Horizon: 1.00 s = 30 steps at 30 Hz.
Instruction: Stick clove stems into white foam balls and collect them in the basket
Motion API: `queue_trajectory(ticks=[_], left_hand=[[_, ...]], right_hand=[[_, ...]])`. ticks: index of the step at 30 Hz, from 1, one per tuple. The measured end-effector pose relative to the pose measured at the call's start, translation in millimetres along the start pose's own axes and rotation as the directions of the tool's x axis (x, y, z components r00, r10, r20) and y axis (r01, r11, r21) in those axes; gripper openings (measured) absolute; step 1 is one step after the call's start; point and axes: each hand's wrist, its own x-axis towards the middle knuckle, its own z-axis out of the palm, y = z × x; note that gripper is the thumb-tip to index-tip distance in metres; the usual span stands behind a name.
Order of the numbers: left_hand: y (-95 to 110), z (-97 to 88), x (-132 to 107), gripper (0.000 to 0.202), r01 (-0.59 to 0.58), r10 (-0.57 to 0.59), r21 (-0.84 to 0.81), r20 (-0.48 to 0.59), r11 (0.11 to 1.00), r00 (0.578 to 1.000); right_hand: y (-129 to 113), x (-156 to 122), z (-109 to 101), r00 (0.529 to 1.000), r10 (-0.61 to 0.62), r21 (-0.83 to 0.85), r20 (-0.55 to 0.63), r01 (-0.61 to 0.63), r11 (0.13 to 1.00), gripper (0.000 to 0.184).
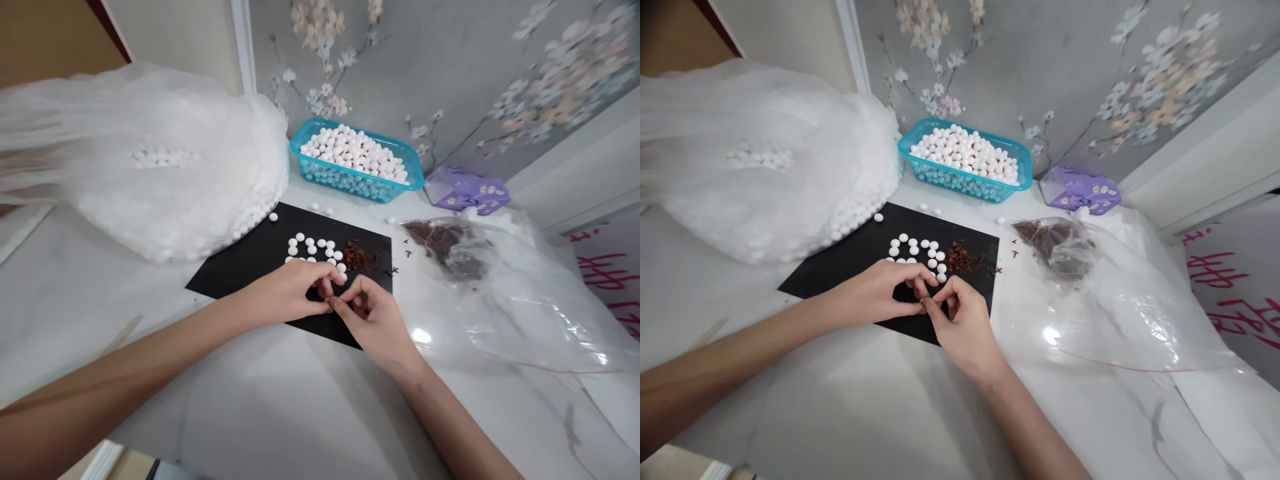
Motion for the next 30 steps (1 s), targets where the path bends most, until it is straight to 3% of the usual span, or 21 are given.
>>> queue_trajectory(ticks=[6,11,14,18,20,25,30], left_hand=[[-0.2,-0.7,-0.2,0.02,-0.029,0.029,0.023,0.015,0.999,0.999],[-2.0,-2.2,-2.2,0.017,-0.145,0.151,0.216,-0.008,0.966,0.989],[-5.2,-4.3,-2.4,0.013,-0.205,0.239,0.356,-0.054,0.912,0.969],[-7.3,-7.0,-2.8,0.016,-0.243,0.3,0.445,-0.061,0.862,0.952],[-7.1,-7.6,-3.2,0.018,-0.229,0.302,0.471,-0.083,0.852,0.95],[-8.3,-9.9,-2.7,0.021,-0.097,0.27,0.603,-0.203,0.792,0.941],[-12.8,-12.8,-1.4,0.022,-0.02,0.26,0.713,-0.23,0.701,0.938]], right_hand=[[2.2,-0.9,3.4,0.999,-0.036,-0.065,-0.01,0.035,0.997,0.02],[5.6,-0.8,1.3,0.997,-0.055,-0.004,-0.053,0.055,0.998,0.017],[14.9,7.3,-12.9,0.974,-0.063,-0.027,-0.216,0.059,0.998,0.019],[32.2,20.7,-37.3,0.856,-0.153,-0.355,-0.495,-0.039,0.934,0.017],[37.0,23.9,-43.9,0.829,-0.165,-0.422,-0.534,-0.093,0.902,0.017],[37.7,22.9,-44.0,0.845,-0.178,-0.472,-0.505,-0.098,0.876,0.015],[36.9,21.4,-44.7,0.848,-0.186,-0.479,-0.496,-0.088,0.874,0.015]])
